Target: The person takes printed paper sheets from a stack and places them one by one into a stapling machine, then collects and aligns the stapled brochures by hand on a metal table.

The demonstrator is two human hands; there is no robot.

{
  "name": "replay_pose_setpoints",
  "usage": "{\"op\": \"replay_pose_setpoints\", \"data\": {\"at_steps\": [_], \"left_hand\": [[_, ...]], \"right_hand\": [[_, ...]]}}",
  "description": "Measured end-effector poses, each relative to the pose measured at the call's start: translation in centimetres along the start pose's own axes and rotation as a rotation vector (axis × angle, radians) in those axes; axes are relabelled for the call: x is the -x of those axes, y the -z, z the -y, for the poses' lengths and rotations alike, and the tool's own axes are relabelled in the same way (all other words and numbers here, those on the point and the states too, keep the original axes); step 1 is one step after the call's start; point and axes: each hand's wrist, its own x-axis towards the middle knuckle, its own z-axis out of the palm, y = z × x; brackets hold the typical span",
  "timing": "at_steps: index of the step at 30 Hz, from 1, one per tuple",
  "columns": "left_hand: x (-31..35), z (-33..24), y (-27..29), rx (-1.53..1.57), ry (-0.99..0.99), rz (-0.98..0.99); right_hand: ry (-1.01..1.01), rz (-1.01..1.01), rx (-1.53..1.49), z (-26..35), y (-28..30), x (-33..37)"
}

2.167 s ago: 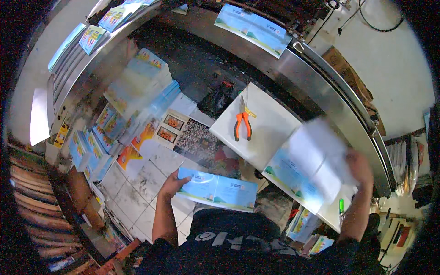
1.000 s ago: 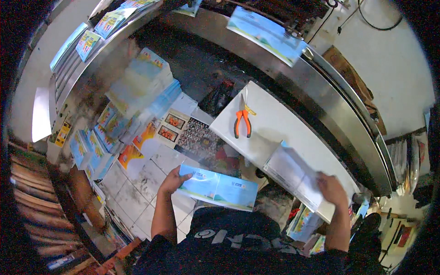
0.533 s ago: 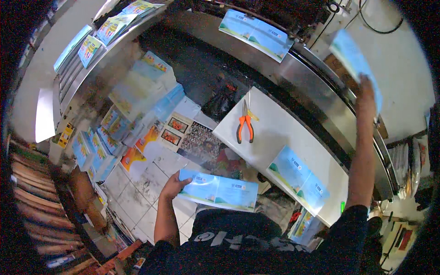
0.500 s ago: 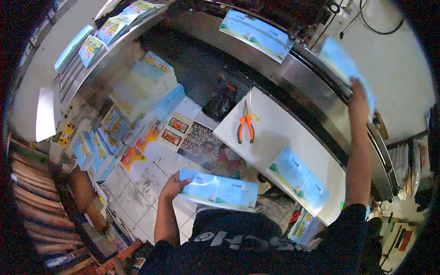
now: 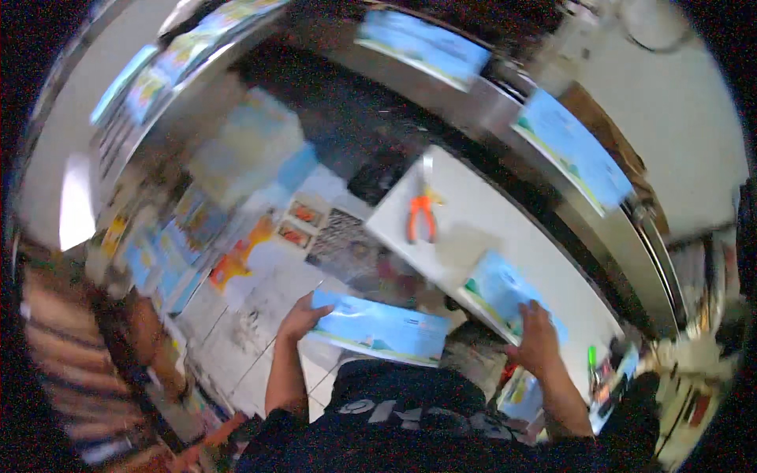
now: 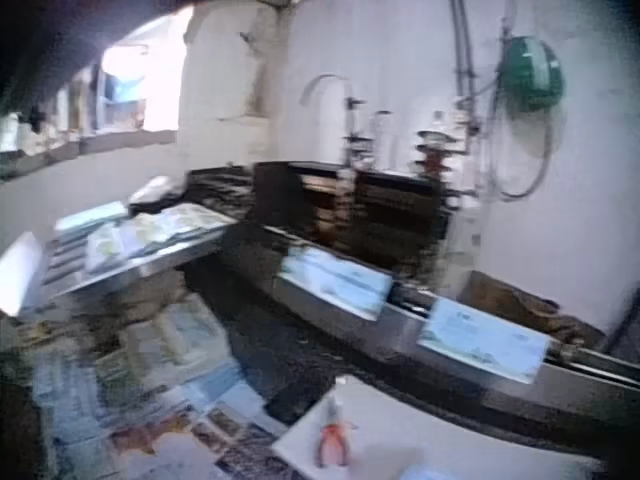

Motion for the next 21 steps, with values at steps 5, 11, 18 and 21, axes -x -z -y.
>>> {"op": "replay_pose_setpoints", "data": {"at_steps": [5, 11, 18, 21], "left_hand": [[0.5, 2.0, 1.0, 0.074, -0.075, 0.014], [-0.5, 3.2, 0.6, 0.152, -0.072, 0.042], [-0.1, 4.5, 1.6, 0.179, -0.034, 0.005], [0.7, 3.2, 1.2, 0.174, -0.027, -0.002]], "right_hand": [[0.149, 0.041, -0.209, -2.1, 0.3, -0.6], [0.004, 0.202, -0.222, -5.0, 6.5, -1.5], [-0.235, -0.581, -0.092, -15.2, 18.5, -10.3], [-0.094, -1.075, 0.158, -13.6, 21.0, -16.4]]}}
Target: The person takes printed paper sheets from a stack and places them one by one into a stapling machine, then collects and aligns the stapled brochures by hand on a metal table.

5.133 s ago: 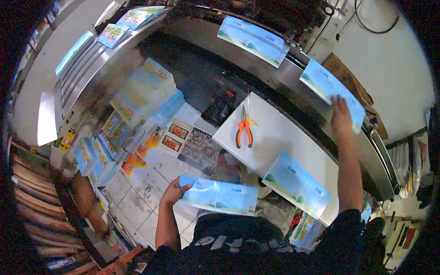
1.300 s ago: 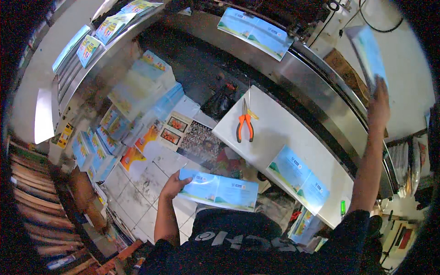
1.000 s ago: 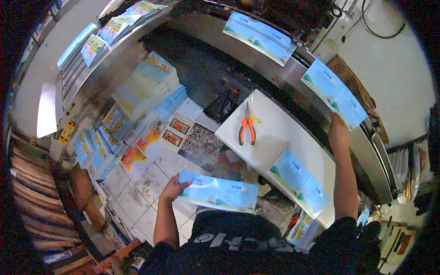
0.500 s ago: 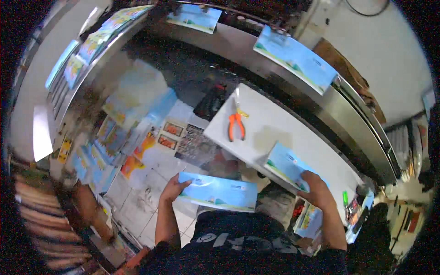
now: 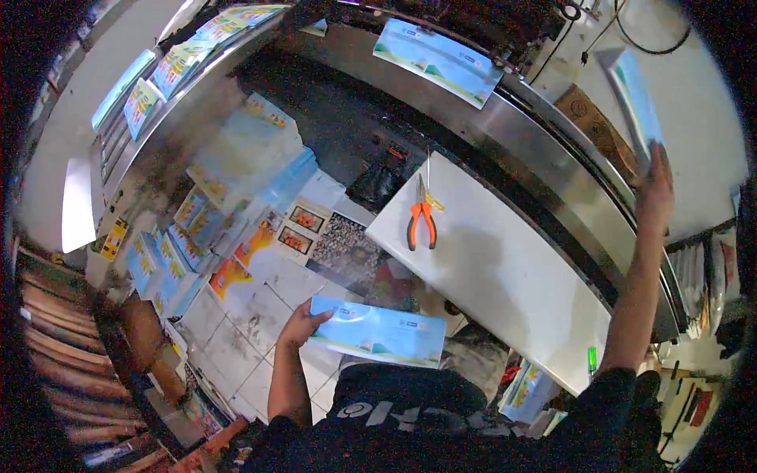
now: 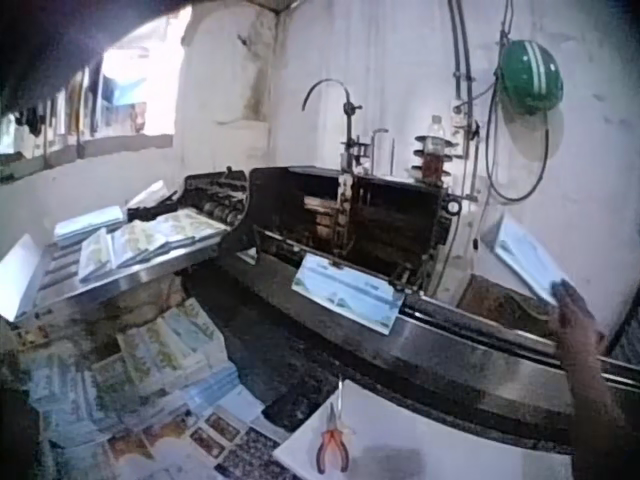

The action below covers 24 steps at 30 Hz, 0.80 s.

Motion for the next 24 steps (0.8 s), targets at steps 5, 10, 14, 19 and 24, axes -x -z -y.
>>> {"op": "replay_pose_setpoints", "data": {"at_steps": [5, 10, 14, 19, 24], "left_hand": [[0.1, -0.5, 0.0, -0.029, -0.013, -0.007], [0.9, -0.9, -0.3, -0.054, 0.005, -0.038], [0.1, -0.5, -0.4, -0.073, -0.007, -0.021], [-0.7, -1.9, -1.0, -0.143, -0.034, 0.001], [1.2, -5.2, -1.0, 0.0, -0.106, 0.14]], "right_hand": [[0.058, 0.264, 0.109, 2.6, -9.3, 1.7], [0.288, 0.392, 0.104, 5.5, -9.3, 8.5], [0.066, 0.744, -0.097, 6.7, -6.1, 14.2], [-0.104, 0.997, -0.591, 9.9, 0.0, 20.0], [-0.045, 0.976, -0.843, 14.1, 3.1, 24.5]]}}
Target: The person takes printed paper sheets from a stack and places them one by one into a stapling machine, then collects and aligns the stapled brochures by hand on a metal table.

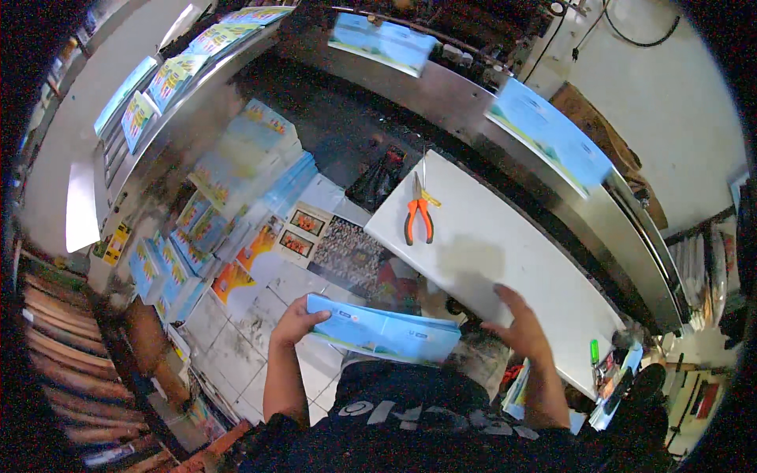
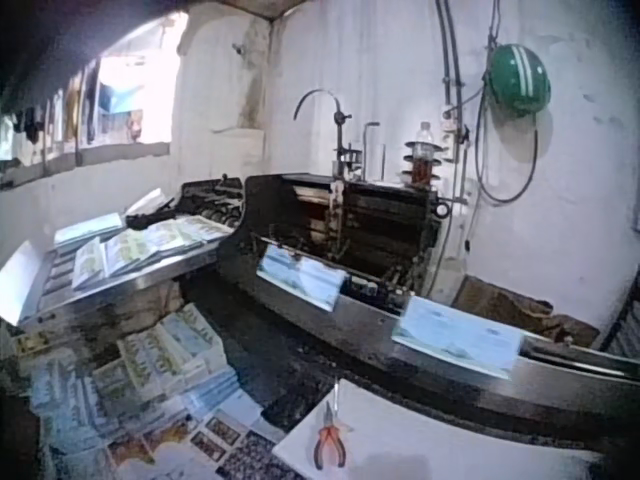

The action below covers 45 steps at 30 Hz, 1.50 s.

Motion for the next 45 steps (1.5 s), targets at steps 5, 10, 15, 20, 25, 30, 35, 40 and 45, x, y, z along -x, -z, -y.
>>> {"op": "replay_pose_setpoints", "data": {"at_steps": [5, 10, 15, 20, 25, 30, 35, 40, 45], "left_hand": [[1.4, -6.7, -3.2, -0.257, -0.027, 0.108], [0.6, -8.2, -7.7, -0.229, -0.092, 0.173], [-1.3, -4.4, -9.8, -0.197, -0.065, 0.222], [-2.5, -2.4, -12.1, -0.082, -0.085, 0.346], [-2.4, -2.0, -12.0, 0.133, -0.062, 0.421], [-2.1, -2.9, -9.1, 0.11, -0.022, 0.26], [-3.6, -1.5, -8.0, 0.028, -0.036, 0.125], [-3.1, -1.1, -8.1, 0.067, -0.105, 0.088], [-3.1, -1.2, -8.5, 0.027, -0.115, 0.044]], "right_hand": [[0.268, 0.179, 0.032, 9.6, -0.6, -0.9], [-0.002, 0.442, 0.11, 9.0, -1.1, -1.0], [0.007, 0.257, 0.086, 7.4, -0.7, 0.7], [-0.102, 0.283, 0.006, 6.8, 2.5, 1.1], [-0.327, 0.079, -0.048, 0.8, 9.5, 4.4], [-0.807, -0.081, -0.078, -7.6, 17.1, 5.5], [-0.549, -0.17, 0.153, -21.7, 16.2, 5.8], [-0.465, -0.46, 0.442, -19.8, 12.3, 3.9], [-0.111, -0.718, 0.369, -9.9, 8.0, 0.0]]}}
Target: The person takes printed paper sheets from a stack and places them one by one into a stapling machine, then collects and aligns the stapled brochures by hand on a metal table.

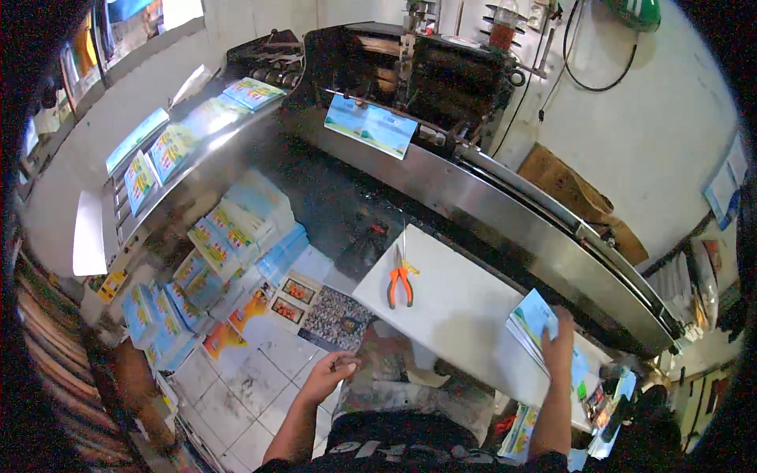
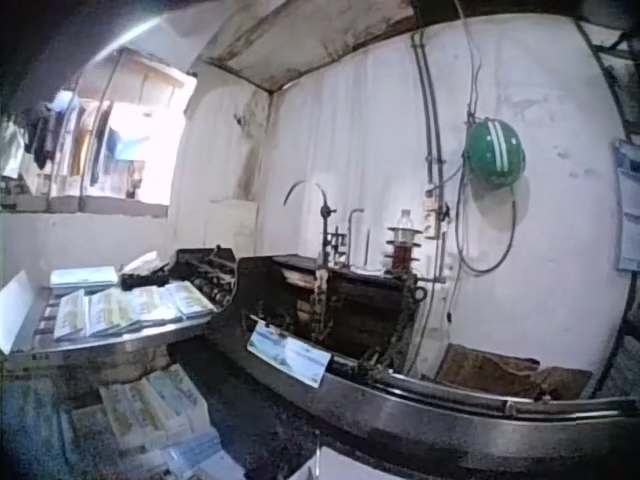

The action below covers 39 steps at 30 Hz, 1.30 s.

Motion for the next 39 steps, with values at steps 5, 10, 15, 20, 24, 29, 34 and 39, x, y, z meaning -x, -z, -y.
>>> {"op": "replay_pose_setpoints", "data": {"at_steps": [5, 10, 15, 20, 24, 29, 34, 39], "left_hand": [[0.5, -1.3, -1.0, -0.111, -0.021, -0.076], [2.3, -2.4, -1.1, -0.164, -0.028, -0.087], [2.4, 1.5, 2.6, -0.098, 0.0, -0.194], [-0.2, 0.9, 4.9, -0.156, -0.034, -0.387], [-2.8, 2.9, 6.5, -0.171, 0.011, -0.43], [-10.9, 5.2, 6.7, -0.155, 0.24, -0.366], [-11.6, 15.6, 13.3, -0.749, -0.231, -0.06], [-4.7, 14.3, 15.1, -0.224, 0.39, -0.087]], "right_hand": [[0.099, 0.134, -0.34, 9.0, -4.6, 1.4], [-0.065, 0.195, -0.564, 11.0, -10.7, 2.4], [-0.172, 0.101, -0.684, 11.8, -10.2, 2.6], [-0.211, 0.088, -0.534, 9.9, -12.4, 2.3], [-0.211, 0.14, -0.505, 9.3, -13.5, 3.0], [-0.31, 0.175, -0.504, 12.8, -9.6, 1.5], [-0.351, 0.243, -0.534, 13.1, -10.3, 1.5], [-0.427, -0.341, -0.915, 19.6, -6.7, -19.4]]}}
